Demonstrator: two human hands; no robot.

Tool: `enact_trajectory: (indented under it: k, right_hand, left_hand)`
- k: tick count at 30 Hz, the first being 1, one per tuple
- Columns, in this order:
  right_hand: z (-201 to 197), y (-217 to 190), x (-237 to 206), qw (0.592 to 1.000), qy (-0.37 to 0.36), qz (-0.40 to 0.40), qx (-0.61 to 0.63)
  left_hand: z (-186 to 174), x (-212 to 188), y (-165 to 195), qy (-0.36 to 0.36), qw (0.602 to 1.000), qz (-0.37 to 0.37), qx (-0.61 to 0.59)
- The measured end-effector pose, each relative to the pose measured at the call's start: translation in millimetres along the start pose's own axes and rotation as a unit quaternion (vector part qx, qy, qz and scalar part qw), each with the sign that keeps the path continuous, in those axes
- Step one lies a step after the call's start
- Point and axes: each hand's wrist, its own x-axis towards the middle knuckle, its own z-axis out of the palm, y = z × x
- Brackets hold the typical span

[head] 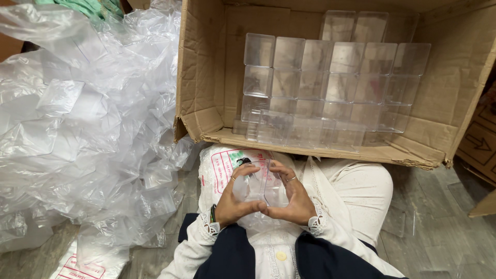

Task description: The person sits on the floor with a cardboard box of clear plastic boxes in front of them. They take each plastic box, insert it into a clear plastic bag, fold the bag closed, and place the wrapped box back into the cardboard box, repeating this for box after box.

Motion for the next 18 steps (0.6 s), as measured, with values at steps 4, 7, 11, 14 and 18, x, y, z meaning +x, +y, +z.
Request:
enact_trajectory:
  k: [4,7,11,14,18]
  right_hand:
    - [4.6,8.1,-2.0,0.999,0.0,-0.009,0.035]
    - [10.4,9.6,0.9,0.999,0.018,-0.001,0.033]
    - [3.4,-0.6,9.8,0.98,-0.095,-0.033,-0.173]
    - [-9.3,-12.2,13.9,0.937,-0.197,-0.153,-0.245]
    - [-13.1,-11.7,17.1,0.953,-0.184,-0.121,-0.209]
  left_hand:
    - [6.8,-7.7,-14.2,-0.01,0.998,-0.046,-0.049]
    - [9.3,-9.4,-23.9,0.006,0.981,-0.139,-0.137]
    - [-7.9,-3.3,-31.8,0.03,0.945,-0.184,-0.27]
    - [-21.3,-1.5,-30.3,-0.038,0.874,-0.331,-0.353]
    - [-24.9,1.5,-18.6,-0.068,0.886,-0.332,-0.316]
